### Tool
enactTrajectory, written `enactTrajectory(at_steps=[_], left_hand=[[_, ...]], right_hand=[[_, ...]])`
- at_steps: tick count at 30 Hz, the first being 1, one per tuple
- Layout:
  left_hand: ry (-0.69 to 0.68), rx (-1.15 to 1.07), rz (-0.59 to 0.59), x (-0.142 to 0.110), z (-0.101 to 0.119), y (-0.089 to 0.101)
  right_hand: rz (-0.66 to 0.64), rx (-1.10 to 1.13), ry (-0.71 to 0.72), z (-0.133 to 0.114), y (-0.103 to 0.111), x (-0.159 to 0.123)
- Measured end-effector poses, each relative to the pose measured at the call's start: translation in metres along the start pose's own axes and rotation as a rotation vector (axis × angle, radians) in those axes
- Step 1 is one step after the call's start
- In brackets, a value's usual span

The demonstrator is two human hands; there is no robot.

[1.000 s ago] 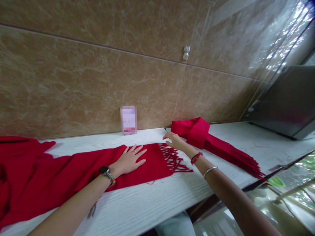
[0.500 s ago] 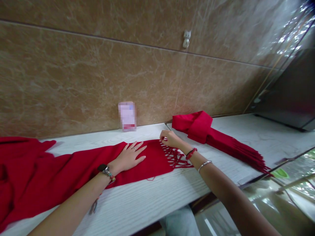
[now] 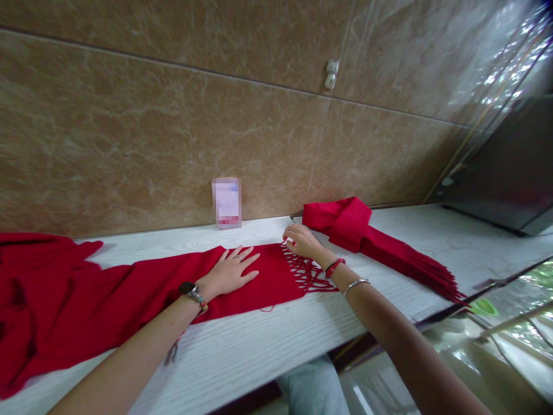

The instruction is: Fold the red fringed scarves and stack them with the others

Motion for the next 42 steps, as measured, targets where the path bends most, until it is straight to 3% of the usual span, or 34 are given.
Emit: enactTrajectory(at_steps=[3, 5, 10, 12, 15, 18, 22, 27, 29, 32, 36, 38, 42], left_hand=[[-0.001, -0.006, 0.007, 0.001, -0.001, -0.001], [-0.004, -0.009, 0.01, 0.001, -0.001, -0.002], [-0.005, -0.025, 0.026, 0.001, -0.003, -0.002], [0.0, -0.029, 0.026, 0.001, -0.003, -0.002], [0.005, -0.026, 0.02, 0.002, -0.002, -0.001], [0.004, -0.028, 0.022, 0.002, -0.001, 0.0], [-0.001, -0.039, 0.015, 0.002, 0.0, 0.001], [-0.004, -0.056, 0.024, 0.001, 0.0, 0.002], [0.0, -0.055, 0.025, 0.001, 0.0, 0.001], [0.004, -0.047, 0.027, 0.001, 0.001, 0.001], [0.013, -0.045, 0.028, 0.002, 0.001, 0.001], [0.015, -0.043, 0.019, 0.002, 0.001, 0.001], [0.014, -0.045, 0.012, 0.001, 0.002, 0.002]], right_hand=[[-0.046, 0.067, 0.06, -0.003, -0.006, 0.002], [-0.073, 0.05, 0.035, 0.009, -0.007, -0.001], [-0.072, 0.012, -0.036, 0.041, 0.012, -0.019], [-0.033, 0.062, 0.008, 0.034, 0.023, -0.022], [0.011, 0.208, 0.192, 0.002, 0.029, -0.019], [-0.086, 0.228, 0.297, -0.022, 0.019, -0.012], [-0.183, 0.113, 0.17, -0.001, 0.009, -0.019], [-0.147, 0.039, 0.034, 0.043, 0.021, -0.044], [-0.104, 0.044, 0.021, 0.041, 0.026, -0.041], [-0.013, 0.139, 0.074, 0.019, 0.023, -0.02], [-0.111, 0.158, 0.153, -0.009, 0.004, 0.005], [-0.177, 0.083, 0.134, -0.006, -0.001, 0.005], [-0.209, -0.007, 0.076, 0.026, 0.002, -0.015]])
Point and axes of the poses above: each hand's wrist, its own x-axis towards the middle knuckle, its own y-axis out of the back of the hand, z = x × y, the point moved 3 cm from there along x, towards the middle knuckle, and after that the axes turned 2 degrees about -x, right-handed, at the moved point
